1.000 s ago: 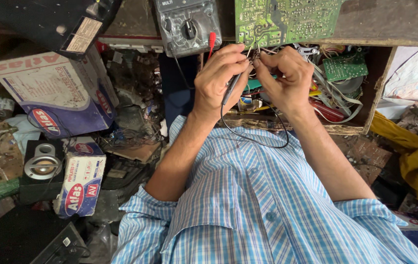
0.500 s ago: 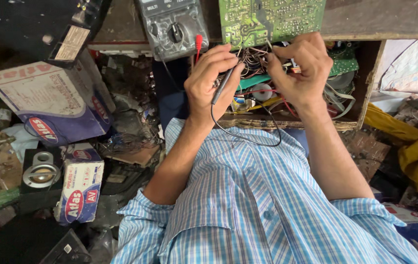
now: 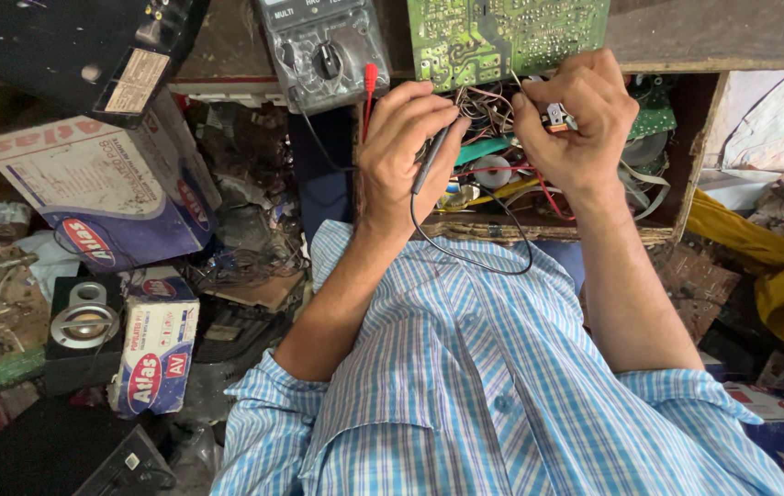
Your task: The person sits at a cluttered electronics repair bench and uses a multimeter's probes to test points on a green circuit board. They reposition the board, handle wires and components in a tray, and continue probing different spots on the board.
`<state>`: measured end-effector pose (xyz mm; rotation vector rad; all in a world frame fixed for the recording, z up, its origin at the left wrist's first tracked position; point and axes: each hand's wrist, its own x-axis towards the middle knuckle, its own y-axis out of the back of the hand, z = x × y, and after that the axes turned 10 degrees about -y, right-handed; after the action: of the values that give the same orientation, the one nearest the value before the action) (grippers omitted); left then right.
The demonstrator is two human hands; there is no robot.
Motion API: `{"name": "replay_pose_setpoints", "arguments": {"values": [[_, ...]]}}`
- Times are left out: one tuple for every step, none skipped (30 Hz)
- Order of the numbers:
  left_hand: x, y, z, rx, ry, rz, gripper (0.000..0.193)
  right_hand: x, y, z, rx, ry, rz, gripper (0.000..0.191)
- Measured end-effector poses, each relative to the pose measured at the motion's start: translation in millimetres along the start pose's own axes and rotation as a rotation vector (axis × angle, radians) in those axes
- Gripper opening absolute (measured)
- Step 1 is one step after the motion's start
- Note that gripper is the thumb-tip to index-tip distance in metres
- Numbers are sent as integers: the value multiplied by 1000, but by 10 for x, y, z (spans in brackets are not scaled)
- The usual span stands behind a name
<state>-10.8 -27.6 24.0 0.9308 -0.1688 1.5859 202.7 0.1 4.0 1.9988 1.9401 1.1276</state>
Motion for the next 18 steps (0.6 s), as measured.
{"name": "replay_pose_setpoints", "arguments": {"values": [[-3,-2,2,3,-2,0,27,5,2,1,2,1,-7,16],[0,-11,-2,3,-23,5,27,13,3,1,2,5,-14,16],[2,-21,-6,4,-42,10,27,18,2,-3,2,4,-22,16],[1,-29,-9,6,-58,15,27,20,-3,-10,3,2,-33,16],[-2,-40,-9,16,-75,9,26,20,-7,-19,3,1,-45,16],[-1,-56,-14,27,-94,3,26,22,-14,-26,1,15,-47,15],[2,-69,-22,38,-115,-2,25,23,-20,-33,-1,29,-48,15],[3,-77,-31,47,-121,5,25,25,-25,-37,-3,41,-48,14],[2,-86,-35,55,-126,11,25,26,-23,-39,2,37,-49,14],[1,-92,-40,63,-131,17,25,30,-24,-39,8,32,-48,14],[-1,-96,-43,70,-131,18,25,32,-23,-38,15,28,-48,14],[-1,-99,-48,75,-130,18,25,38,-22,-33,15,24,-55,14],[-2,-104,-48,80,-129,18,25,45,-17,-26,13,21,-61,13],[-2,-112,-48,85,-130,22,25,51,-13,-20,11,19,-68,13],[-1,-121,-47,91,-131,27,25,56,-9,-14,7,28,-72,13],[0,-126,-47,97,-131,32,25,60,-9,-9,3,37,-77,13],[1,-129,-47,99,-130,32,26,62,-8,-6,0,46,-83,13],[4,-132,-50,101,-130,33,26,64,-9,-3,-2,46,-84,14]]}}
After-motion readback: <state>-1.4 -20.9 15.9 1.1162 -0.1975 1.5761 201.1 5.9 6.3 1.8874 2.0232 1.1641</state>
